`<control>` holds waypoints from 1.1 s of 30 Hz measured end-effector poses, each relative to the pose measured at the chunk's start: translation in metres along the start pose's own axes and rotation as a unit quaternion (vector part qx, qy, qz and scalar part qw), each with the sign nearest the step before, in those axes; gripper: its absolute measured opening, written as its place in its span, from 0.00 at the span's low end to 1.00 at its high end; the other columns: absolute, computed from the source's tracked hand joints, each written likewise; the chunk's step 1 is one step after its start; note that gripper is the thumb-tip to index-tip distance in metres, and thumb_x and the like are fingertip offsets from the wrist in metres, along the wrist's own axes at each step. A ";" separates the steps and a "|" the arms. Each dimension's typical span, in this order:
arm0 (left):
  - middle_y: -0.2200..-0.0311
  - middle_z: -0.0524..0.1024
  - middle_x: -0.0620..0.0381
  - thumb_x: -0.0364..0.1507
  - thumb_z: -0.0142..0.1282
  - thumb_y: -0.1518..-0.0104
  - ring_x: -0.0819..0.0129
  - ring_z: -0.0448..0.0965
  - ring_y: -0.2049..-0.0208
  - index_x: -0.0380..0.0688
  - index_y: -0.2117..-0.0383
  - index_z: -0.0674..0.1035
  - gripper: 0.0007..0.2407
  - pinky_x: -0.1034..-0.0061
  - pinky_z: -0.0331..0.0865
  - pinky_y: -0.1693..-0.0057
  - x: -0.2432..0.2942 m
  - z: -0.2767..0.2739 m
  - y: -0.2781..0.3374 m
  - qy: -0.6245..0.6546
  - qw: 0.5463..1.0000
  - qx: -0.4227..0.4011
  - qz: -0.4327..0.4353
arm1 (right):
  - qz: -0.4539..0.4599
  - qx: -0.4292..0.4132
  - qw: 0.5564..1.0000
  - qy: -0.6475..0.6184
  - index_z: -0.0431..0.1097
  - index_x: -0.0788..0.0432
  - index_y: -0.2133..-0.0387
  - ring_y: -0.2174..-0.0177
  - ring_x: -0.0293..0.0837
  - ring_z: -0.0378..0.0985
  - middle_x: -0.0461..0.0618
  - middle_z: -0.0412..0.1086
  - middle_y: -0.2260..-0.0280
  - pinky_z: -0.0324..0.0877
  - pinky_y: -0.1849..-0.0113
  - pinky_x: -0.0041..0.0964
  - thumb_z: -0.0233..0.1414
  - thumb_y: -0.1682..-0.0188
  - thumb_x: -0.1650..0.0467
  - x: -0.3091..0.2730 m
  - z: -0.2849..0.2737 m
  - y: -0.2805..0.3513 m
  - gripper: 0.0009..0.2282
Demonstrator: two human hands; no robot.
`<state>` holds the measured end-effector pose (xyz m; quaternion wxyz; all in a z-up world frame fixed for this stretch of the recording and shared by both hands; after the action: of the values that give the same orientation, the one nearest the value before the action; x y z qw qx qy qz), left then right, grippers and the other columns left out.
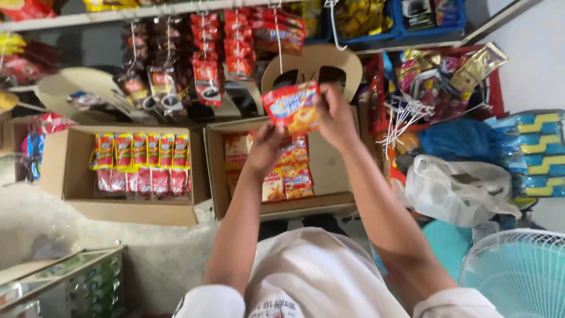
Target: Organizing and stocking various food products and bottled sauces on store shelves.
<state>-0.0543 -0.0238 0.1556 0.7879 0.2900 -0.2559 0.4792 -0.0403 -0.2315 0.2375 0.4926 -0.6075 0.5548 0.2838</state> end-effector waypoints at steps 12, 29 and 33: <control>0.65 0.76 0.59 0.24 0.60 0.41 0.71 0.78 0.63 0.44 0.56 0.74 0.10 0.69 0.78 0.57 -0.109 -0.053 0.023 -0.204 0.967 0.081 -0.129 | 0.287 -0.028 0.956 -0.053 0.67 0.61 0.60 0.68 0.35 0.66 0.45 0.69 0.70 0.66 0.64 0.34 0.50 0.41 0.68 0.135 -0.005 0.107 0.07; 0.65 0.82 0.40 0.38 0.61 0.45 0.43 0.83 0.60 0.44 0.57 0.78 0.15 0.54 0.76 0.55 -0.414 -0.217 -0.005 -0.600 0.746 0.180 -0.225 | 0.372 -0.170 0.888 0.211 0.72 0.65 0.63 0.62 0.57 0.77 0.62 0.74 0.64 0.71 0.62 0.48 0.71 0.69 0.69 0.427 0.055 0.263 0.22; 0.63 0.81 0.37 0.32 0.60 0.45 0.40 0.81 0.58 0.40 0.58 0.78 0.13 0.53 0.75 0.52 -0.445 -0.240 -0.003 -0.644 0.719 0.127 -0.230 | 0.435 -0.189 0.880 0.007 0.76 0.62 0.61 0.61 0.51 0.81 0.56 0.80 0.64 0.75 0.58 0.42 0.61 0.65 0.75 0.489 0.064 0.306 0.16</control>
<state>-0.2033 -0.1265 -0.3159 0.4750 0.6759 -0.5634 0.0091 -0.2100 -0.3348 -0.3080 0.1914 -0.3883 0.7023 0.5652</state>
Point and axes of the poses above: each hand's wrist, its own y-axis away from the middle knuckle, its own z-axis out of the palm, x = y × z, the point moved 1 cm from there along -y, towards the middle knuckle
